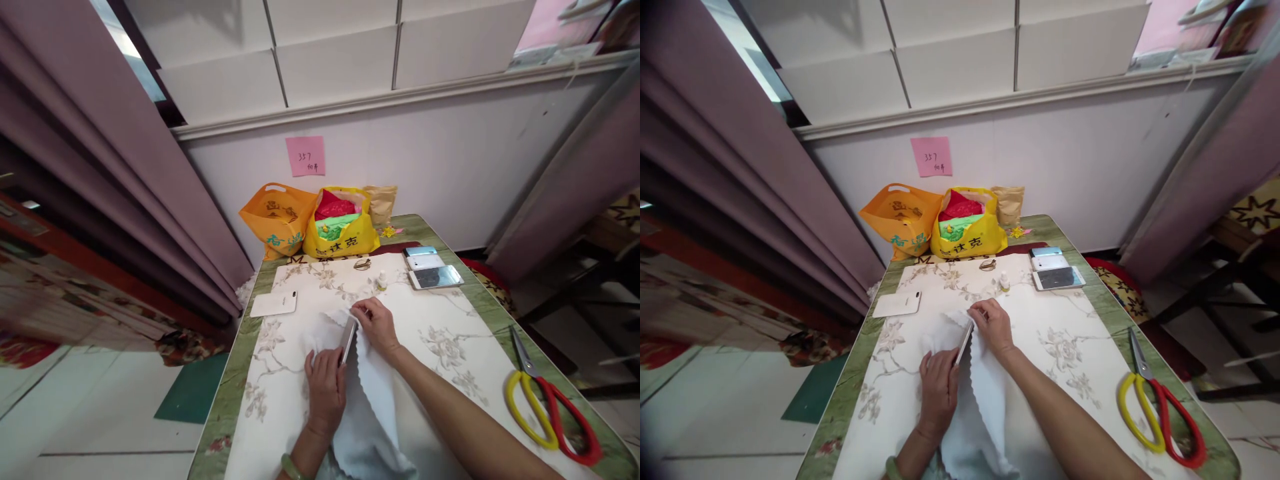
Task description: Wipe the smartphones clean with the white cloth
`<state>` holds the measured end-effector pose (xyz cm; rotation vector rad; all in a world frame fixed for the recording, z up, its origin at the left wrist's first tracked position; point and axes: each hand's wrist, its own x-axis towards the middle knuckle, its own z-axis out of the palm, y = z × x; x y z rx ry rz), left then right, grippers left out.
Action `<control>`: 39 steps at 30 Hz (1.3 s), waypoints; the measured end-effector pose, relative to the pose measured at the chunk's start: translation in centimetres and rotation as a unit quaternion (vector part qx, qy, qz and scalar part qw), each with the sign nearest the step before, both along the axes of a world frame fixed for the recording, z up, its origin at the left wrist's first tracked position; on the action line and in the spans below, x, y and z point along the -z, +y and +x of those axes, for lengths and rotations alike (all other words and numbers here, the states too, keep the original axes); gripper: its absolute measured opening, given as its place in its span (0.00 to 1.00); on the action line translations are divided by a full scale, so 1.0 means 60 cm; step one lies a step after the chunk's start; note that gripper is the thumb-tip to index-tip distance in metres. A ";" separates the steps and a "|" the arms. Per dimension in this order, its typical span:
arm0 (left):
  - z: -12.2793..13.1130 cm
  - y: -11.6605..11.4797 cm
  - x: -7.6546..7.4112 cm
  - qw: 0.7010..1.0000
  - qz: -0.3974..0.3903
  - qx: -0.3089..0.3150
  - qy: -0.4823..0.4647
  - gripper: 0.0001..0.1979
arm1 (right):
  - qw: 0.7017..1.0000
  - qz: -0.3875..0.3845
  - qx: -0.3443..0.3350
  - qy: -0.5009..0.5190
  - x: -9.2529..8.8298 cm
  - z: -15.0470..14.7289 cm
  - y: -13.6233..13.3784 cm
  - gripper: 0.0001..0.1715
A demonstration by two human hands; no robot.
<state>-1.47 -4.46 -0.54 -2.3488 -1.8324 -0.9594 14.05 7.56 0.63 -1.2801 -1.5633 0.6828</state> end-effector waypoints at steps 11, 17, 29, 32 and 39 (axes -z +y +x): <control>-0.025 0.001 0.039 0.985 0.025 -0.061 -0.157 0.12 | 0.973 -0.106 0.104 0.178 0.069 0.042 0.011 0.25; -0.023 0.007 0.032 0.963 -0.033 -0.119 -0.240 0.15 | 0.968 -0.117 0.109 0.196 0.068 0.038 0.016 0.27; -0.007 -0.015 0.017 0.990 -0.045 -0.102 0.090 0.37 | 0.965 0.062 -0.087 -0.239 0.035 0.002 -0.061 0.29; -0.018 -0.021 0.029 0.989 -0.025 -0.098 0.113 0.33 | 0.923 0.126 -0.147 -0.333 0.051 -0.013 -0.100 0.26; -0.025 -0.015 0.060 0.983 0.010 -0.164 0.086 0.34 | 0.887 0.077 -0.306 -0.339 0.031 0.020 -0.077 0.34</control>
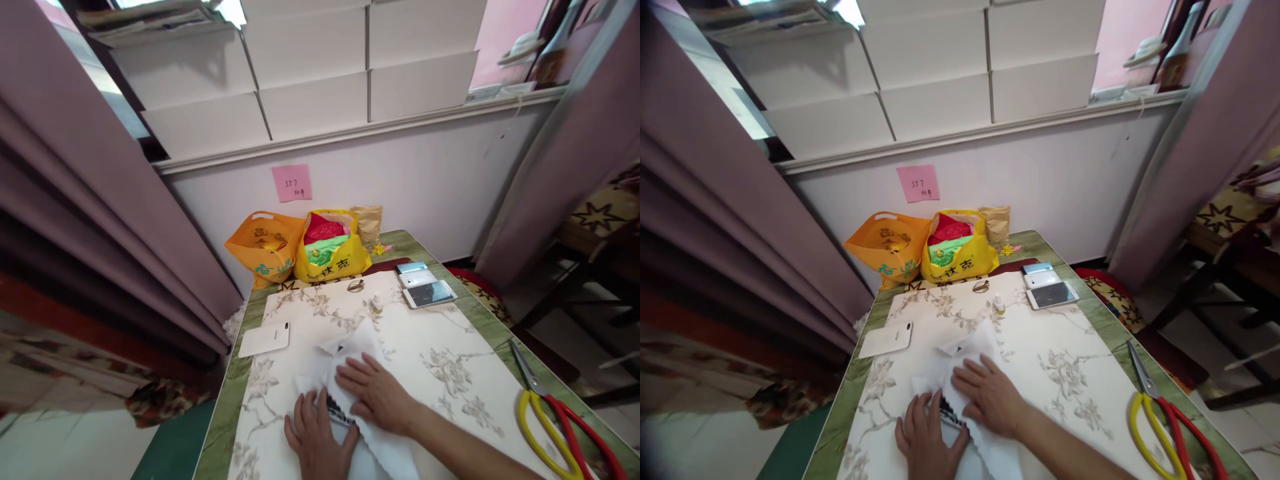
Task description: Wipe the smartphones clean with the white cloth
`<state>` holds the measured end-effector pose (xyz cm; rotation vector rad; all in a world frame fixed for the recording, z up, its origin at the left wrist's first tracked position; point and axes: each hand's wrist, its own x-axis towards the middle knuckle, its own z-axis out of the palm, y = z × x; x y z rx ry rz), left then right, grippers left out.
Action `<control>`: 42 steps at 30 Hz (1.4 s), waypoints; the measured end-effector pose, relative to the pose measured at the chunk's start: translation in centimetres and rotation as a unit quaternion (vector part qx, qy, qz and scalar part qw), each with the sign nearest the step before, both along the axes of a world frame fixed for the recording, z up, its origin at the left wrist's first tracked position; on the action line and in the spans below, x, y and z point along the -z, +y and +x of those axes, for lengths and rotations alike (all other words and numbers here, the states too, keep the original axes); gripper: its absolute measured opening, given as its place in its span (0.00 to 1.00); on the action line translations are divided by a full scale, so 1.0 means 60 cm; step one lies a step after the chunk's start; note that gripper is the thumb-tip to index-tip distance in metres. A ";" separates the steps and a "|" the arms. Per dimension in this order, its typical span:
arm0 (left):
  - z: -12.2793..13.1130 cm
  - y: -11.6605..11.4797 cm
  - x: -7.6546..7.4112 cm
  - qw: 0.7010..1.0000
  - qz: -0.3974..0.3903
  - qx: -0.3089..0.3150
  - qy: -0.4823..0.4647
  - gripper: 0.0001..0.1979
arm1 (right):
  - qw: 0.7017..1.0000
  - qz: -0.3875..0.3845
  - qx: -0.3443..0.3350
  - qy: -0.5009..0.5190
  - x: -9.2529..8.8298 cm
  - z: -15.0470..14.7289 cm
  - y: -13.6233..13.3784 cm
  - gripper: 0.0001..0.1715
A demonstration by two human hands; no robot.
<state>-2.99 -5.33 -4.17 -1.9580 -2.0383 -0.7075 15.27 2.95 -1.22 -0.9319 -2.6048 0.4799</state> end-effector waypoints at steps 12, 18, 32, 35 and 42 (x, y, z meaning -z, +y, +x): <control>0.007 0.004 -0.011 0.997 -0.017 0.076 0.014 0.30 | 0.999 -0.040 -0.027 -0.002 -0.022 0.011 -0.032 0.35; 0.009 0.004 -0.008 0.999 -0.035 -0.003 0.040 0.27 | 0.995 -0.090 -0.027 -0.019 -0.026 0.014 0.014 0.35; -0.006 -0.004 -0.008 0.998 -0.046 0.017 0.029 0.27 | 0.994 -0.016 -0.099 -0.031 -0.009 0.021 -0.007 0.30; -0.001 -0.007 -0.018 0.998 -0.064 0.013 0.013 0.27 | 0.999 -0.007 -0.007 -0.047 -0.003 0.009 0.029 0.33; 0.014 -0.016 -0.040 0.996 -0.087 0.008 -0.034 0.27 | 0.991 0.048 0.113 -0.047 0.012 -0.030 -0.006 0.35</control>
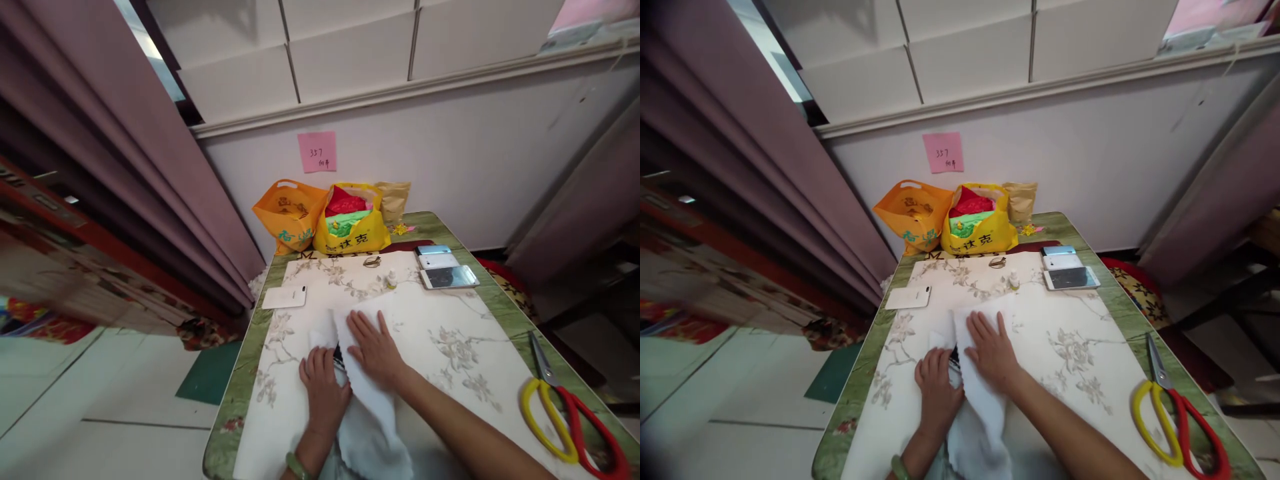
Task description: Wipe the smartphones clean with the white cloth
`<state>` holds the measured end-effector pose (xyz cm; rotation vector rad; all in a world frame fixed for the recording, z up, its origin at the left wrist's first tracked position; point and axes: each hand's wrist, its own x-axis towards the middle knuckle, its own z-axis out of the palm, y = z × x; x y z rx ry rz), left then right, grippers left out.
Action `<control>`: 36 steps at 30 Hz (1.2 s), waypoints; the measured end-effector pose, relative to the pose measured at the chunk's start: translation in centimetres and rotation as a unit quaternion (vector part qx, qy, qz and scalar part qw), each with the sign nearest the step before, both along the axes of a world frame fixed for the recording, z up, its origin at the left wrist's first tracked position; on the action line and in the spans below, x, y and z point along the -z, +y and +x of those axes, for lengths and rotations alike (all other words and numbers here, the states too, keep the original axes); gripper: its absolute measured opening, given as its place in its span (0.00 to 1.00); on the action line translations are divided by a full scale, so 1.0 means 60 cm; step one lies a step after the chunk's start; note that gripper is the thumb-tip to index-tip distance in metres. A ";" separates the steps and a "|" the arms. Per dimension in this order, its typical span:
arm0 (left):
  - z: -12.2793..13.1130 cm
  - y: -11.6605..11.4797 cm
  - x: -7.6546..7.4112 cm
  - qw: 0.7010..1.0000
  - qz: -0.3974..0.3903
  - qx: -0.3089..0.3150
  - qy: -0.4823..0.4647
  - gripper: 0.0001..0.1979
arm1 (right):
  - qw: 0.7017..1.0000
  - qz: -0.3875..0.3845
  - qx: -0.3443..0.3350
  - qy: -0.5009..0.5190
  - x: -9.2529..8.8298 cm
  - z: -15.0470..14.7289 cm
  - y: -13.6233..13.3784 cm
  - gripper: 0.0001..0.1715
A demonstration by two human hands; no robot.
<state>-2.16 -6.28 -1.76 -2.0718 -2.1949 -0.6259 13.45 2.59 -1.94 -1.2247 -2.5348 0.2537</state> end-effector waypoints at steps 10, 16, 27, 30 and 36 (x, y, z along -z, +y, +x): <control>0.010 -0.002 -0.021 0.999 -0.005 -0.052 0.011 0.28 | 1.000 -0.006 -0.006 -0.027 -0.006 0.051 0.028 0.34; 0.010 -0.007 -0.012 0.996 -0.002 -0.084 0.020 0.26 | 0.999 0.000 -0.052 -0.008 -0.011 0.008 -0.024 0.33; -0.007 -0.005 0.015 0.999 0.012 -0.039 0.022 0.29 | 1.000 0.010 0.027 0.011 -0.004 0.013 0.000 0.36; -0.009 -0.004 0.015 0.999 0.006 -0.027 0.021 0.28 | 0.992 0.000 -0.126 0.018 -0.007 0.006 -0.023 0.32; -0.009 -0.002 0.015 1.000 0.011 -0.018 0.009 0.27 | 1.000 0.000 0.006 0.007 0.002 0.018 0.030 0.37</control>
